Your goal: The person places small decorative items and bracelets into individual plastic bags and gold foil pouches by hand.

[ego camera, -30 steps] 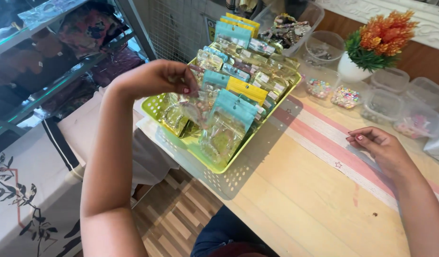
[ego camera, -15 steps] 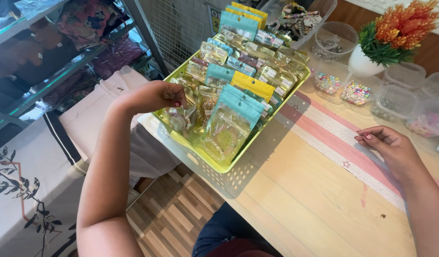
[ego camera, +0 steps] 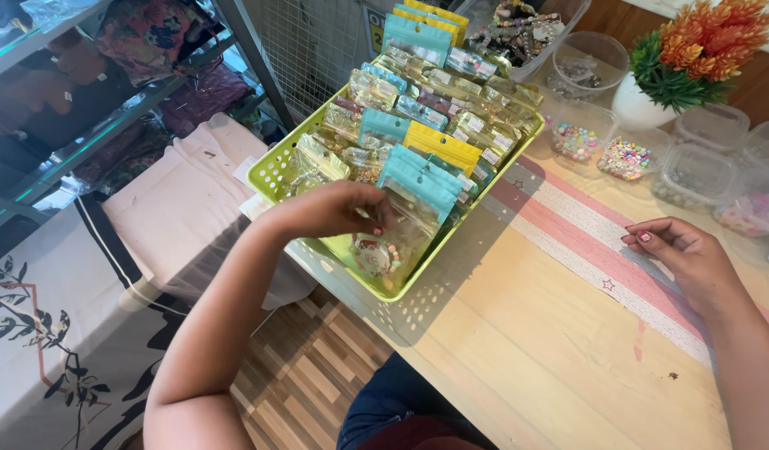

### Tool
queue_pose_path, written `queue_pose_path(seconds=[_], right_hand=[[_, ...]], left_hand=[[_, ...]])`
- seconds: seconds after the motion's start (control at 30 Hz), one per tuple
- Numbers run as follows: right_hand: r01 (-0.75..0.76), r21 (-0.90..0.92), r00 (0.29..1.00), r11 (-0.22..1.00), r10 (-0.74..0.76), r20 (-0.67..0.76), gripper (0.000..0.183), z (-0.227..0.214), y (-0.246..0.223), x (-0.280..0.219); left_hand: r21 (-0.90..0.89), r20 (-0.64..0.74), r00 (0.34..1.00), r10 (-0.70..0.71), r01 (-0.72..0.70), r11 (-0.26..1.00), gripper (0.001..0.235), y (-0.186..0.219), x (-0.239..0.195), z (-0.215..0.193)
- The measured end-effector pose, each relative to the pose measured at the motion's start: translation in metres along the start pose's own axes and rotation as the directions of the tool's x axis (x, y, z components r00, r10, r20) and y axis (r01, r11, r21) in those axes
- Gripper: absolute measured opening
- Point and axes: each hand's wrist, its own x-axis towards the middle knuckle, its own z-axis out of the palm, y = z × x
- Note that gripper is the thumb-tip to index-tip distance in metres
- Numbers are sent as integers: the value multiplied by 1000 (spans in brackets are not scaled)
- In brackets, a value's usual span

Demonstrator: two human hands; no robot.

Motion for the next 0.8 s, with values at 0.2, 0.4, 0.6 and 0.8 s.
queue_pose_path(seconds=[0.2,0.4,0.6,0.8], right_hand=[[-1,-8,1000,1000,1,-4,21,3,-5,-3],[19,-11,1000,1000,-19,0,21,3,-4,-3],[-4,-23,1000,1000,4,-24,20,8,-10,-3],[5,-51,1000,999,-6,-25,19,10,-15,-6]], left_hand=[[380,-360,931,64,84,921,62,33,-14,-3],[453,-340,831,-441,555,697,64,16,-14,14],[421,-295,911,-289,396,816,57,21,-15,17],[324,-602,744,-289,559,763,41,22,-18,21]])
